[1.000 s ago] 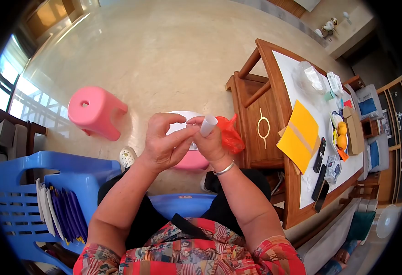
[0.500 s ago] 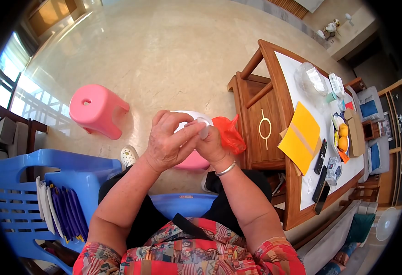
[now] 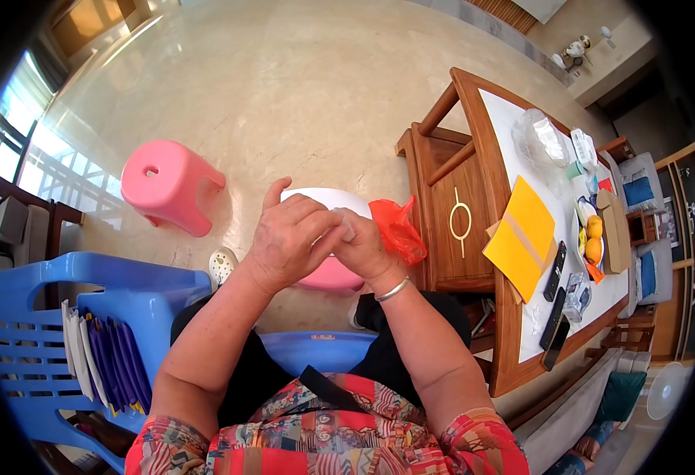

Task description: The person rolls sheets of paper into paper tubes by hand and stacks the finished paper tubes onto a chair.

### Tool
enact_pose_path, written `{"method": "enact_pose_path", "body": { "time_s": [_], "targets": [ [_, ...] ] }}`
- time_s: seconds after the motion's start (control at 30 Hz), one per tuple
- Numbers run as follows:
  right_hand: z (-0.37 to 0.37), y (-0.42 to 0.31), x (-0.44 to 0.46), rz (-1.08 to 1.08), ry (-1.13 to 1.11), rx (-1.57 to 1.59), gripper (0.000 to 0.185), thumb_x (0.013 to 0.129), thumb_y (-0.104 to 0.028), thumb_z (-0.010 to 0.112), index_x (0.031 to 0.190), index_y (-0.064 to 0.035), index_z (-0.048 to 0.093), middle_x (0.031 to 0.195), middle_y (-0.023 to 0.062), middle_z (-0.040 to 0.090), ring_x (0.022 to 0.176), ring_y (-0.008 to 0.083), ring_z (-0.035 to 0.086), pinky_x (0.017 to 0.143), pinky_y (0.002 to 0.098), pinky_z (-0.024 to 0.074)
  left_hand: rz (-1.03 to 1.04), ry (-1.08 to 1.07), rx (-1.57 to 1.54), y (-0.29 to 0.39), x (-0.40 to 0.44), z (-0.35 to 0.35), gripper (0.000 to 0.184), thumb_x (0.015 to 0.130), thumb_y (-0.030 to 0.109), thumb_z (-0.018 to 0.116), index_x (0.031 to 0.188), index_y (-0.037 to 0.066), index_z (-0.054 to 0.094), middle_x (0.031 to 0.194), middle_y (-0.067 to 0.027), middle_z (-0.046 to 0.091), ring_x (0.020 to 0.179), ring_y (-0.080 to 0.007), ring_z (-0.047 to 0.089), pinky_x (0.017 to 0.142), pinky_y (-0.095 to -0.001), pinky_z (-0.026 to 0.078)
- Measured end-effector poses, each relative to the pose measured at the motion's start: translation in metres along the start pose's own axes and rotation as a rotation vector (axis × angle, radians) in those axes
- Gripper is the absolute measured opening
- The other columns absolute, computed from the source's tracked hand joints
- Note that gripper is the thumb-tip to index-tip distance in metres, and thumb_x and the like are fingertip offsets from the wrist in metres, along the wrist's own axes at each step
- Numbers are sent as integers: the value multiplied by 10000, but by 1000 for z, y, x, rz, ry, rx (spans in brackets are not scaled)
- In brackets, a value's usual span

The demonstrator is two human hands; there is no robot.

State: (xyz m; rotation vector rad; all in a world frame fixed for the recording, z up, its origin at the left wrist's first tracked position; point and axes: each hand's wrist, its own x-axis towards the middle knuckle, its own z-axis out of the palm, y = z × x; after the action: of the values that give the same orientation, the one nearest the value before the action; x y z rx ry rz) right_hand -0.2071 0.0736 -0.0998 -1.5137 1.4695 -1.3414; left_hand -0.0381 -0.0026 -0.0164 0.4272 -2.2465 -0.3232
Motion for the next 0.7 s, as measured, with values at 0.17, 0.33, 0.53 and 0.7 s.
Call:
{"method": "enact_pose_path", "body": {
  "time_s": [0.17,0.33,0.53,0.7],
  "targets": [
    [1,-13,4,-109,67,-192,349,903,-227,781,1176,-37,675,1003,128,719,895,284,701,836,333,560,-173,-6,-68,-6,-5,4,65,836,125,783,865,120,725,788,-29,698,791,-242,681,1002,-538,454],
    [-32,3,18,-209,408,-181,423,920,-175,769,1280,-8,624,1229,126,666,1150,246,637,1012,336,495,-538,300,-159,-63,-17,2,100,904,147,774,923,55,741,774,-24,697,736,-156,663,807,-340,508],
    [-82,17,17,121,726,321,192,1010,-111,692,1165,0,666,1061,34,700,1009,95,642,899,233,513,-972,657,-737,-122,-27,-17,185,986,218,727,957,36,716,782,-19,661,696,-113,618,605,-249,468],
    [-64,14,20,16,610,254,175,955,-73,754,1112,-10,712,1009,11,698,924,84,653,853,246,538,-1116,685,-854,-116,-23,-20,180,958,186,737,924,11,725,785,-40,666,711,-132,624,673,-260,491]
  ]
}}
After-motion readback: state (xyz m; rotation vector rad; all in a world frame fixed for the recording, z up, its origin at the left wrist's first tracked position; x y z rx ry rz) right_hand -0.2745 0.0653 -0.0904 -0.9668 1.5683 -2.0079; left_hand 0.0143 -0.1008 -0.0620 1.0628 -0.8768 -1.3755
